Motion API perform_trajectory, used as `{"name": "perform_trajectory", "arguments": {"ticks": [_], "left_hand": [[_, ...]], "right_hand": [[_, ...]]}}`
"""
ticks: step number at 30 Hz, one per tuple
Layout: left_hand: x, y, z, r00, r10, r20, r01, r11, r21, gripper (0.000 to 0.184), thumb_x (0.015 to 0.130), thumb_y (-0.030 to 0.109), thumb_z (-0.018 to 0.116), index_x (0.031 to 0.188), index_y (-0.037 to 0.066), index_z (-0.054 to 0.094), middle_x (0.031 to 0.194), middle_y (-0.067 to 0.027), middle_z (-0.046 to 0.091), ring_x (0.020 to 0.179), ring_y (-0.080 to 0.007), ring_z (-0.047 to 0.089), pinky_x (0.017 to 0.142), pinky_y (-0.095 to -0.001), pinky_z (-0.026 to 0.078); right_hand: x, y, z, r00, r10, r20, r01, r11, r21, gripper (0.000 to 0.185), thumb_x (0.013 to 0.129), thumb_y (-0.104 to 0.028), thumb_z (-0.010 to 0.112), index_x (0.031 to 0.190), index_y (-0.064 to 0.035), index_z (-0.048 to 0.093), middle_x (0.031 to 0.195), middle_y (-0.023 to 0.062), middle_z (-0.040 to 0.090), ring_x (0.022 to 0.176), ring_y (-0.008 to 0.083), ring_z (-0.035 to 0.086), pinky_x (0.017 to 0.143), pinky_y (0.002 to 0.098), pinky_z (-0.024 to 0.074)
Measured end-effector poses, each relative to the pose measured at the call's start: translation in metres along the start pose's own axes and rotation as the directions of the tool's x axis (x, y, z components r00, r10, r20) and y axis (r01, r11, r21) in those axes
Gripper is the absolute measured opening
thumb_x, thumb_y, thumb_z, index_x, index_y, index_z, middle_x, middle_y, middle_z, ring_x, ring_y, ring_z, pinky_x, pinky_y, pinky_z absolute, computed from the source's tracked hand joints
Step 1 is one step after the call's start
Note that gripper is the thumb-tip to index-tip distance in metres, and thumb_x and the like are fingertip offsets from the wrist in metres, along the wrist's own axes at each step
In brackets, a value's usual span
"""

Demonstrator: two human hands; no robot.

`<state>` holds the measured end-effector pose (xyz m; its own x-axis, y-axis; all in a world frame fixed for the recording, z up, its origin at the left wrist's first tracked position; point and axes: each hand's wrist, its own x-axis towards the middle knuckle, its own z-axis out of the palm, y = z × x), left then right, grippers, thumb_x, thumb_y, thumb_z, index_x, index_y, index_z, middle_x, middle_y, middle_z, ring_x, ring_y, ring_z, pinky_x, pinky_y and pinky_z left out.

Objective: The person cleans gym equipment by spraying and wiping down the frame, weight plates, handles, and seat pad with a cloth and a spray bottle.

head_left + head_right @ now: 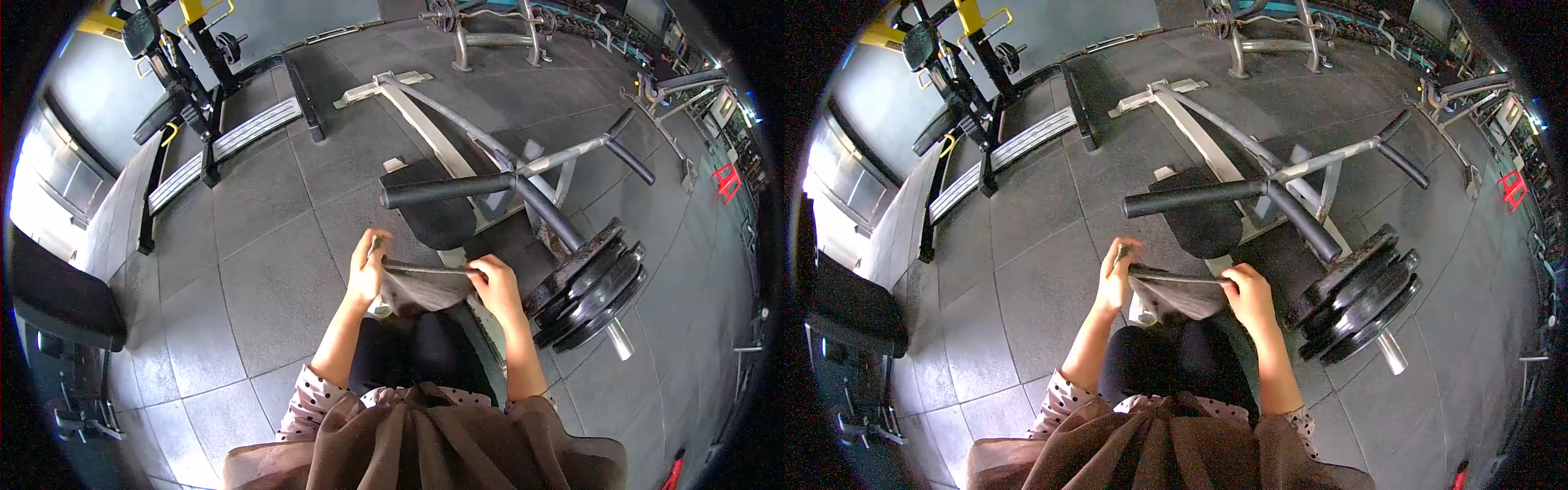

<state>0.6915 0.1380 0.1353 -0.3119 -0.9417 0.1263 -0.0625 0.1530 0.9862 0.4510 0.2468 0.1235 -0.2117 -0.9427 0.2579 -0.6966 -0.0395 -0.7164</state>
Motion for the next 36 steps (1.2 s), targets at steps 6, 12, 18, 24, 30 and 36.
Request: {"name": "perform_trajectory", "arguments": {"ticks": [6, 12, 18, 24, 30, 36], "left_hand": [[0.001, 0.029, -0.017, 0.996, 0.008, 0.084, -0.030, 0.963, 0.267, 0.021, 0.087, 0.007, 0.053, 0.107, 0.007, 0.047, 0.090, -0.0043, 0.046, 0.084, -0.0138, 0.043, 0.078, -0.0278, 0.038], [-0.007, 0.072, -0.070, 0.881, -0.124, 0.457, -0.028, 0.950, 0.312, 0.053, 0.074, -0.009, 0.054, 0.123, 0.007, 0.039, 0.103, -0.0056, 0.044, 0.095, -0.0154, 0.043, 0.081, -0.0266, 0.037], [0.032, -0.009, -0.128, 0.865, 0.218, 0.451, 0.183, 0.700, -0.690, 0.057, 0.081, 0.007, 0.069, 0.133, 0.008, 0.044, 0.128, -0.0129, 0.052, 0.117, -0.0254, 0.053, 0.098, -0.0431, 0.045], [-0.006, -0.099, -0.082, 0.698, -0.568, 0.436, 0.677, 0.328, -0.659, 0.082, 0.093, 0.067, 0.029, 0.142, 0.003, 0.038, 0.141, -0.0172, 0.045, 0.130, -0.0324, 0.042, 0.112, -0.0480, 0.027], [-0.047, -0.100, -0.087, 0.633, -0.563, 0.531, 0.767, 0.553, -0.327, 0.065, 0.094, 0.036, 0.053, 0.144, 0.000, 0.032, 0.141, -0.0137, 0.045, 0.129, -0.0279, 0.043, 0.110, -0.0410, 0.032], [-0.038, -0.114, -0.113, 0.673, -0.433, 0.599, 0.569, 0.821, -0.046, 0.091, 0.078, 0.000, 0.062, 0.151, 0.001, 0.008, 0.152, -0.0131, 0.025, 0.138, -0.0218, 0.024, 0.115, -0.0342, 0.017]], "right_hand": [[0.004, 0.011, -0.004, 0.986, 0.006, -0.169, -0.034, 0.987, -0.160, 0.014, 0.084, -0.010, 0.057, 0.096, -0.0032, 0.062, 0.092, 0.0135, 0.065, 0.089, 0.0355, 0.062, 0.079, 0.0449, 0.0487], [0.010, -0.007, -0.047, 0.985, 0.170, 0.008, -0.170, 0.980, 0.104, 0.017, 0.094, -0.019, 0.056, 0.098, -0.0026, 0.058, 0.080, 0.0122, 0.059, 0.070, 0.0216, 0.057, 0.065, 0.0314, 0.0445], [0.043, 0.018, -0.057, 0.909, -0.042, 0.415, -0.267, 0.705, 0.657, 0.015, 0.092, -0.020, 0.063, 0.095, -0.0055, 0.061, 0.082, -0.0050, 0.058, 0.077, 0.0045, 0.052, 0.069, 0.0215, 0.0423], [-0.001, 0.069, 0.045, 0.729, 0.266, 0.631, -0.596, -0.206, 0.776, 0.088, 0.087, -0.074, 0.031, 0.143, -0.0072, 0.038, 0.144, 0.0150, 0.041, 0.131, 0.0300, 0.040, 0.108, 0.0485, 0.0323], [-0.088, 0.116, 0.081, 0.495, 0.180, 0.850, -0.835, -0.173, 0.523, 0.070, 0.089, -0.053, 0.058, 0.137, -0.0037, 0.043, 0.135, 0.0124, 0.051, 0.123, 0.0289, 0.049, 0.102, 0.0460, 0.0410], [-0.054, 0.093, 0.032, 0.463, 0.217, 0.859, -0.874, 0.274, 0.401, 0.072, 0.079, 0.001, 0.073, 0.140, 0.0005, 0.036, 0.137, 0.0127, 0.047, 0.125, 0.0263, 0.047, 0.102, 0.0419, 0.0419]]}}
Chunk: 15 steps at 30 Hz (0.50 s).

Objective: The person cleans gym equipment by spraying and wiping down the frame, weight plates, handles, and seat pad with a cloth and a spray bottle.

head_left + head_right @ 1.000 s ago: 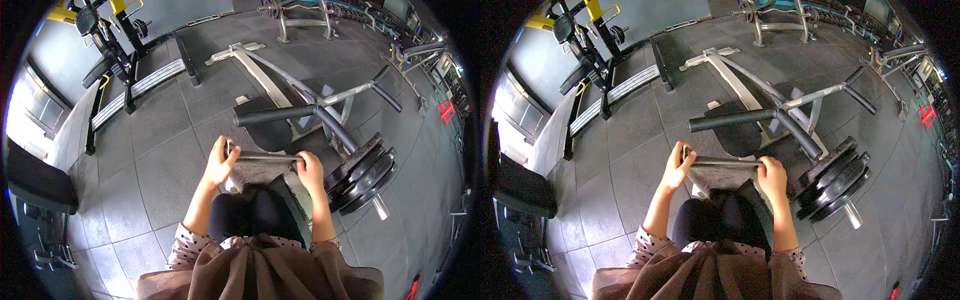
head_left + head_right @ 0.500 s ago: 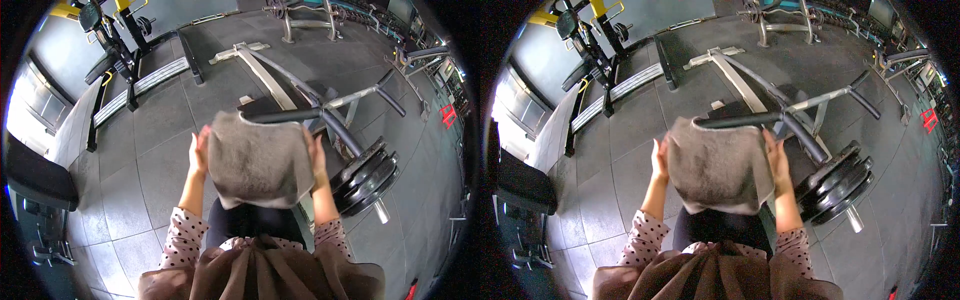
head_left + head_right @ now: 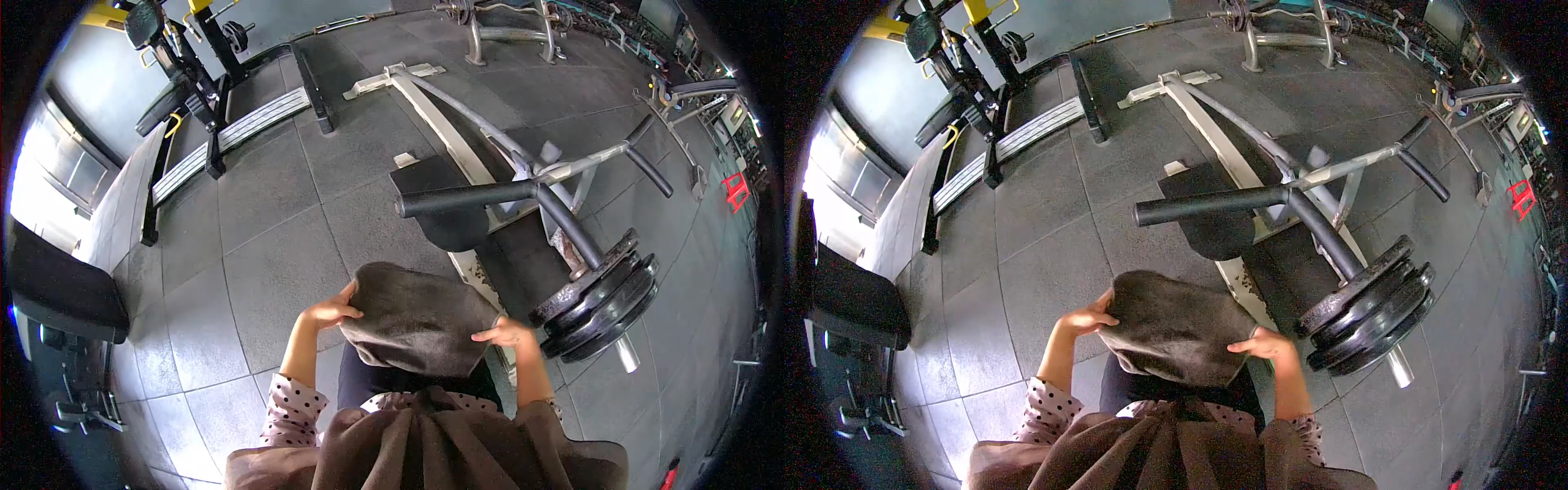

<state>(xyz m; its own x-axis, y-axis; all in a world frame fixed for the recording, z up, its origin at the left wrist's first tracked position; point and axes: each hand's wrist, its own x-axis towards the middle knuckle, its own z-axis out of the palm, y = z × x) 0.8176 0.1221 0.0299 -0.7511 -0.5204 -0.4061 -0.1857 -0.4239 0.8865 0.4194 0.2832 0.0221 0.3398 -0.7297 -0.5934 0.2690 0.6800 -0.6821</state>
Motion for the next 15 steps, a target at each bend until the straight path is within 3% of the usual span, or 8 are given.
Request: {"name": "perform_trajectory", "arguments": {"ticks": [1, 2, 3, 4, 6, 8, 10, 15], "left_hand": [[-0.004, 0.013, 0.002, 0.999, 0.044, -0.029, -0.044, 0.999, -0.004, 0.090, 0.078, -0.001, 0.062, 0.151, 0.000, 0.008, 0.152, -0.0138, 0.024, 0.139, -0.0218, 0.023, 0.114, -0.0340, 0.017], [-0.010, 0.026, 0.003, 0.994, 0.089, -0.058, -0.090, 0.996, -0.008, 0.089, 0.079, -0.003, 0.061, 0.151, 0.000, 0.008, 0.152, -0.0146, 0.024, 0.139, -0.0218, 0.023, 0.114, -0.0339, 0.018], [-0.015, 0.035, 0.003, 0.987, 0.134, -0.088, -0.136, 0.991, -0.011, 0.089, 0.079, -0.004, 0.060, 0.151, 0.000, 0.008, 0.152, -0.0153, 0.024, 0.139, -0.0218, 0.023, 0.114, -0.0337, 0.018], [-0.018, 0.035, 0.000, 0.951, 0.269, -0.153, -0.279, 0.959, -0.045, 0.085, 0.082, -0.004, 0.061, 0.152, 0.003, 0.012, 0.135, -0.0170, 0.046, 0.125, -0.0207, 0.044, 0.105, -0.0310, 0.035], [-0.038, 0.051, -0.006, 0.952, 0.181, -0.247, -0.158, 0.982, 0.107, 0.083, 0.083, -0.003, 0.063, 0.152, 0.007, 0.016, 0.115, -0.0128, 0.057, 0.106, -0.0169, 0.054, 0.092, -0.0276, 0.042], [-0.043, 0.058, -0.009, 0.920, 0.222, -0.322, -0.172, 0.969, 0.179, 0.083, 0.084, -0.003, 0.066, 0.152, 0.011, 0.020, 0.086, -0.0044, 0.062, 0.079, -0.0101, 0.058, 0.073, -0.0245, 0.048], [-0.047, 0.068, -0.001, 0.885, 0.254, -0.390, -0.196, 0.964, 0.182, 0.080, 0.083, -0.004, 0.065, 0.150, 0.009, 0.024, 0.089, -0.0056, 0.062, 0.082, -0.0109, 0.059, 0.075, -0.0252, 0.048], [-0.053, 0.083, 0.003, 0.768, 0.375, -0.518, -0.274, 0.925, 0.263, 0.065, 0.082, -0.006, 0.066, 0.141, 0.005, 0.040, 0.093, -0.0066, 0.063, 0.086, -0.0120, 0.059, 0.078, -0.0262, 0.048]], "right_hand": [[-0.002, -0.003, -0.006, 0.999, 0.042, -0.015, -0.043, 0.993, -0.111, 0.074, 0.079, 0.005, 0.070, 0.143, -0.0008, 0.033, 0.140, 0.0127, 0.045, 0.127, 0.0267, 0.045, 0.105, 0.0427, 0.0390], [0.001, -0.003, -0.014, 0.996, -0.086, -0.036, 0.082, 0.992, -0.091, 0.074, 0.078, 0.006, 0.071, 0.143, -0.0020, 0.034, 0.137, 0.0109, 0.048, 0.128, 0.0243, 0.044, 0.103, 0.0408, 0.0406], [-0.002, -0.014, -0.014, 0.978, -0.202, -0.044, 0.197, 0.976, -0.089, 0.066, 0.077, 0.004, 0.073, 0.136, -0.0012, 0.043, 0.126, 0.0095, 0.057, 0.117, 0.0218, 0.054, 0.098, 0.0368, 0.0452], [-0.005, -0.022, -0.012, 0.960, -0.258, -0.109, 0.257, 0.966, -0.025, 0.063, 0.078, 0.003, 0.072, 0.135, -0.0018, 0.044, 0.124, 0.0086, 0.059, 0.115, 0.0205, 0.055, 0.096, 0.0359, 0.0459], [-0.012, -0.039, -0.001, 0.901, -0.351, -0.254, 0.377, 0.925, 0.058, 0.055, 0.081, 0.000, 0.070, 0.131, -0.0055, 0.048, 0.116, 0.0069, 0.063, 0.104, 0.0154, 0.060, 0.087, 0.0308, 0.0490], [-0.007, -0.041, -0.004, 0.863, -0.363, -0.353, 0.423, 0.900, 0.110, 0.057, 0.081, 0.001, 0.070, 0.132, -0.0077, 0.046, 0.112, 0.0065, 0.064, 0.100, 0.0130, 0.061, 0.083, 0.0282, 0.0496], [-0.010, -0.052, 0.012, 0.809, -0.395, -0.436, 0.490, 0.862, 0.128, 0.065, 0.082, 0.001, 0.070, 0.138, -0.0110, 0.039, 0.104, 0.0062, 0.067, 0.093, 0.0096, 0.062, 0.077, 0.0254, 0.0500], [-0.021, -0.074, 0.041, 0.684, -0.661, -0.309, 0.679, 0.731, -0.060, 0.073, 0.081, 0.009, 0.063, 0.143, -0.0111, 0.031, 0.113, 0.0077, 0.062, 0.100, 0.0134, 0.059, 0.086, 0.0276, 0.0460]]}}
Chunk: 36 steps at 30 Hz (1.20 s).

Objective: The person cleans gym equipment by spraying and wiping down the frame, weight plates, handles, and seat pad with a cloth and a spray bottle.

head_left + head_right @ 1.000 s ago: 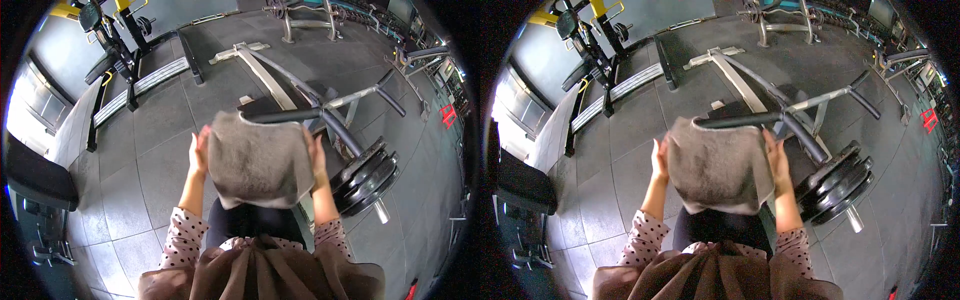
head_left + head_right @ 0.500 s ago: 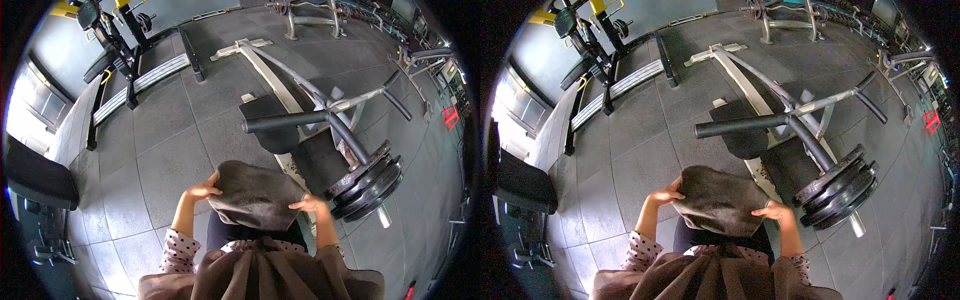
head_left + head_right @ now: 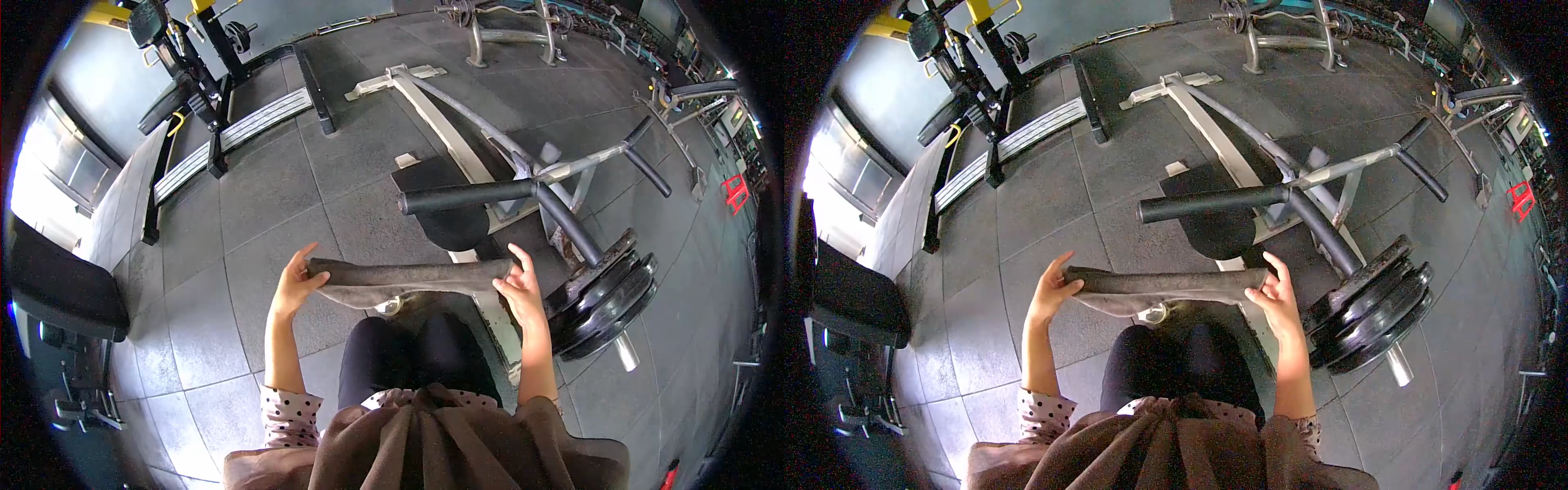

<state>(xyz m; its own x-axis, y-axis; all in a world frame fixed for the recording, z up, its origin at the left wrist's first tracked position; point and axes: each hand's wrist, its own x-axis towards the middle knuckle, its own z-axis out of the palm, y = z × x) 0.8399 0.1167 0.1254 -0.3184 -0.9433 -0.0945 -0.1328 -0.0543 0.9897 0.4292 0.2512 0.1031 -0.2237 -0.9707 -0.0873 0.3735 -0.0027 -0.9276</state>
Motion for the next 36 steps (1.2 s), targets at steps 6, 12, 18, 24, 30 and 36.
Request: {"name": "perform_trajectory", "arguments": {"ticks": [6, 12, 18, 24, 30, 36], "left_hand": [[-0.008, 0.015, -0.015, 0.999, -0.004, 0.041, 0.001, 0.996, 0.085, 0.049, 0.080, -0.009, 0.066, 0.127, -0.001, 0.053, 0.104, -0.0050, 0.062, 0.091, -0.0116, 0.059, 0.083, -0.0261, 0.048], [-0.020, 0.030, -0.001, 0.988, 0.134, -0.078, -0.072, 0.842, 0.534, 0.032, 0.078, -0.002, 0.069, 0.109, 0.007, 0.068, 0.093, -0.0079, 0.061, 0.082, -0.0182, 0.060, 0.073, -0.0292, 0.051], [-0.024, 0.035, -0.001, 0.966, 0.240, -0.098, -0.126, 0.765, 0.631, 0.019, 0.081, 0.005, 0.068, 0.099, 0.005, 0.070, 0.088, -0.0096, 0.060, 0.078, -0.0214, 0.060, 0.070, -0.0300, 0.051], [-0.031, 0.031, -0.010, 0.956, 0.252, -0.151, -0.115, 0.794, 0.597, 0.012, 0.078, 0.005, 0.070, 0.088, 0.000, 0.068, 0.086, -0.0099, 0.059, 0.073, -0.0209, 0.058, 0.067, -0.0306, 0.050], [-0.022, 0.016, -0.016, 0.977, 0.199, -0.081, -0.191, 0.977, 0.092, 0.012, 0.090, 0.013, 0.061, 0.092, 0.001, 0.060, 0.087, -0.0110, 0.062, 0.073, -0.0153, 0.055, 0.066, -0.0292, 0.046], [0.018, -0.001, 0.043, 0.915, 0.269, -0.302, -0.117, 0.890, 0.440, 0.021, 0.093, 0.022, 0.057, 0.095, 0.001, 0.054, 0.070, -0.0202, 0.058, 0.063, -0.0264, 0.057, 0.060, -0.0385, 0.045]], "right_hand": [[0.005, -0.019, 0.003, 0.988, -0.155, -0.012, 0.134, 0.891, -0.433, 0.063, 0.082, 0.012, 0.057, 0.138, -0.0071, 0.039, 0.113, 0.0086, 0.060, 0.098, 0.0125, 0.058, 0.087, 0.0255, 0.0450], [0.007, -0.016, 0.000, 0.954, -0.292, -0.065, 0.181, 0.737, -0.651, 0.053, 0.084, 0.010, 0.058, 0.132, -0.0080, 0.046, 0.094, -0.0003, 0.047, 0.077, 0.0060, 0.046, 0.071, 0.0179, 0.0388], [0.008, -0.016, 0.007, 0.912, -0.374, -0.168, 0.181, 0.736, -0.653, 0.048, 0.086, 0.003, 0.061, 0.130, -0.0101, 0.047, 0.104, 0.0043, 0.051, 0.081, 0.0070, 0.052, 0.074, 0.0221, 0.0455], [0.005, -0.028, 0.004, 0.989, -0.143, -0.023, 0.129, 0.939, -0.318, 0.051, 0.081, 0.004, 0.067, 0.128, -0.0065, 0.050, 0.106, 0.0061, 0.060, 0.084, 0.0089, 0.059, 0.078, 0.0237, 0.0491], [0.013, -0.032, 0.007, 0.925, -0.372, 0.076, 0.258, 0.468, -0.846, 0.017, 0.081, -0.006, 0.069, 0.098, -0.0033, 0.063, 0.089, 0.0126, 0.068, 0.081, 0.0184, 0.065, 0.071, 0.0302, 0.0513], [0.036, -0.025, 0.041, 0.960, -0.279, -0.037, 0.128, 0.552, -0.824, 0.013, 0.089, -0.015, 0.061, 0.090, -0.0037, 0.055, 0.072, 0.0138, 0.063, 0.063, 0.0225, 0.065, 0.060, 0.0347, 0.0482]]}}
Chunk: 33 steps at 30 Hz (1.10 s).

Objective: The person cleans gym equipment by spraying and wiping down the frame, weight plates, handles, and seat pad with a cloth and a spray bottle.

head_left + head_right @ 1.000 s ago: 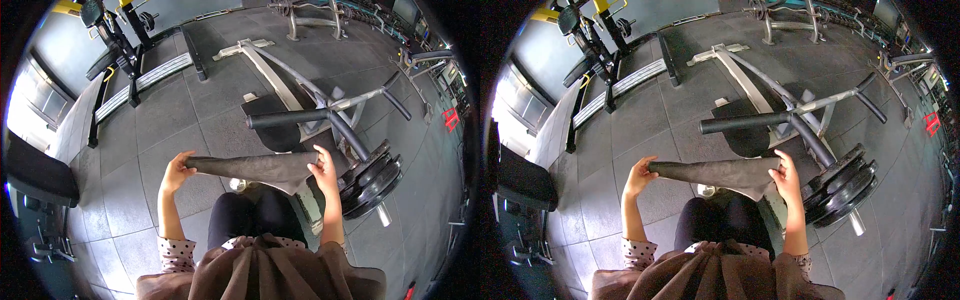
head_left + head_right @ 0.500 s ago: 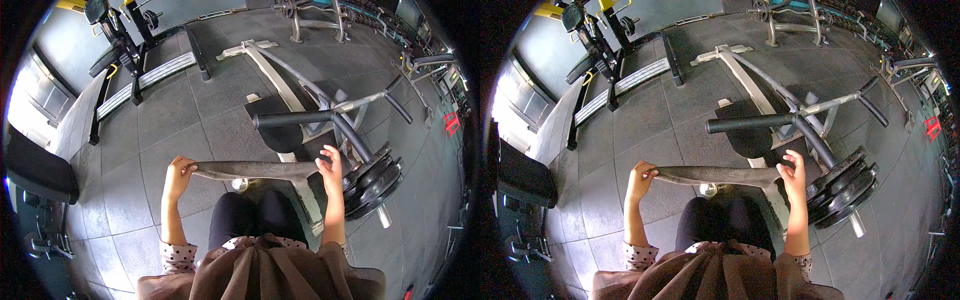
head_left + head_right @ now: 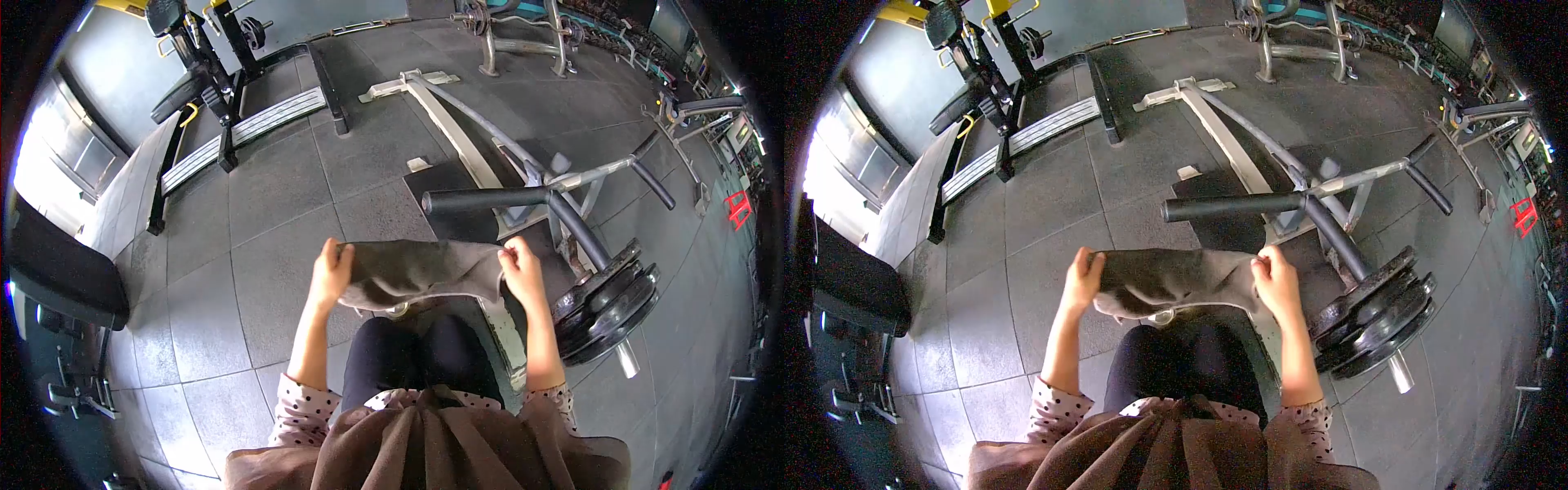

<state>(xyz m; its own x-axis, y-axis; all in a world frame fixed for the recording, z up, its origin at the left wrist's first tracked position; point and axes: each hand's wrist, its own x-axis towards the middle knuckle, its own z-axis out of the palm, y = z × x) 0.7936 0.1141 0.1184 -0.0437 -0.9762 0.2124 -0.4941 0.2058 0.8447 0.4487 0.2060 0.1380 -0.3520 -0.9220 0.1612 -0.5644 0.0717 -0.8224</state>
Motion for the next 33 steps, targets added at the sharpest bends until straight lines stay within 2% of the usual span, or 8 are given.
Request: {"name": "perform_trajectory", "arguments": {"ticks": [6, 8, 13, 18, 20, 24, 29, 33], "left_hand": [[-0.021, 0.078, 0.061, 0.956, -0.026, 0.293, 0.044, 0.997, -0.055, 0.027, 0.092, 0.024, 0.059, 0.105, 0.002, 0.048, 0.077, -0.0247, 0.062, 0.076, -0.0382, 0.066, 0.064, -0.0428, 0.048], [-0.030, 0.089, 0.067, 0.889, 0.150, 0.432, -0.075, 0.980, -0.184, 0.034, 0.092, 0.028, 0.061, 0.109, 0.003, 0.045, 0.082, -0.0239, 0.064, 0.082, -0.0381, 0.067, 0.069, -0.0424, 0.050], [-0.032, 0.073, 0.066, 0.854, 0.256, 0.453, -0.196, 0.965, -0.176, 0.045, 0.081, 0.012, 0.071, 0.114, 0.006, 0.042, 0.097, -0.0245, 0.063, 0.095, -0.0427, 0.062, 0.076, -0.0443, 0.050], [-0.027, 0.064, 0.057, 0.852, 0.203, 0.482, -0.169, 0.979, -0.114, 0.032, 0.082, -0.001, 0.058, 0.111, 0.005, 0.048, 0.092, -0.0181, 0.064, 0.082, -0.0367, 0.065, 0.071, -0.0374, 0.050], [-0.024, 0.073, 0.049, 0.822, 0.189, 0.536, -0.145, 0.982, -0.124, 0.033, 0.078, -0.006, 0.053, 0.110, 0.004, 0.050, 0.093, -0.0168, 0.063, 0.086, -0.0332, 0.065, 0.074, -0.0354, 0.048], [-0.018, 0.075, 0.036, 0.807, 0.216, 0.549, -0.127, 0.973, -0.195, 0.036, 0.075, -0.009, 0.050, 0.109, 0.004, 0.051, 0.092, -0.0160, 0.062, 0.089, -0.0303, 0.064, 0.076, -0.0343, 0.047], [-0.011, 0.047, 0.030, 0.885, 0.175, 0.431, -0.129, 0.983, -0.133, 0.034, 0.080, -0.009, 0.052, 0.110, 0.006, 0.051, 0.088, -0.0181, 0.063, 0.083, -0.0302, 0.065, 0.073, -0.0354, 0.049], [-0.012, 0.028, 0.032, 0.932, 0.168, 0.321, -0.094, 0.968, -0.232, 0.032, 0.082, -0.010, 0.053, 0.110, 0.004, 0.054, 0.090, -0.0127, 0.064, 0.084, -0.0208, 0.064, 0.075, -0.0314, 0.049]], "right_hand": [[-0.023, -0.037, 0.060, 0.930, 0.124, 0.345, -0.285, 0.836, 0.468, 0.015, 0.093, -0.013, 0.058, 0.102, -0.0039, 0.050, 0.089, 0.0065, 0.059, 0.076, 0.0134, 0.062, 0.063, 0.0274, 0.0571], [-0.029, -0.038, 0.076, 0.937, 0.090, 0.338, -0.292, 0.734, 0.613, 0.013, 0.094, -0.010, 0.056, 0.101, -0.0025, 0.048, 0.091, 0.0056, 0.056, 0.077, 0.0118, 0.059, 0.065, 0.0257, 0.0571], [-0.038, -0.030, 0.072, 0.880, 0.009, 0.474, -0.411, 0.514, 0.753, 0.024, 0.097, -0.007, 0.050, 0.120, 0.0004, 0.053, 0.109, 0.0109, 0.062, 0.100, 0.0205, 0.064, 0.088, 0.0326, 0.0510], [-0.033, -0.029, 0.042, 0.957, -0.226, 0.180, 0.198, 0.967, 0.162, 0.027, 0.083, -0.007, 0.065, 0.110, -0.0047, 0.062, 0.104, 0.0092, 0.065, 0.102, 0.0241, 0.060, 0.083, 0.0344, 0.0488], [-0.030, -0.021, 0.037, 0.879, -0.443, 0.178, 0.430, 0.896, 0.111, 0.032, 0.079, -0.016, 0.072, 0.108, -0.0050, 0.063, 0.102, 0.0091, 0.065, 0.103, 0.0296, 0.058, 0.085, 0.0387, 0.0465], [-0.040, -0.005, 0.040, 0.746, -0.375, 0.551, 0.582, 0.768, -0.266, 0.042, 0.072, -0.041, 0.076, 0.096, -0.0088, 0.064, 0.102, 0.0044, 0.065, 0.116, 0.0244, 0.047, 0.094, 0.0479, 0.0324], [-0.048, -0.037, 0.021, 0.714, -0.523, 0.465, 0.700, 0.551, -0.455, 0.023, 0.076, -0.029, 0.072, 0.091, -0.0138, 0.064, 0.099, 0.0009, 0.064, 0.113, 0.0223, 0.048, 0.094, 0.0511, 0.0306], [-0.050, -0.050, 0.005, 0.776, -0.489, 0.399, 0.628, 0.661, -0.411, 0.022, 0.077, -0.024, 0.072, 0.096, -0.0160, 0.065, 0.092, -0.0011, 0.065, 0.106, 0.0209, 0.051, 0.093, 0.0496, 0.0333]]}}
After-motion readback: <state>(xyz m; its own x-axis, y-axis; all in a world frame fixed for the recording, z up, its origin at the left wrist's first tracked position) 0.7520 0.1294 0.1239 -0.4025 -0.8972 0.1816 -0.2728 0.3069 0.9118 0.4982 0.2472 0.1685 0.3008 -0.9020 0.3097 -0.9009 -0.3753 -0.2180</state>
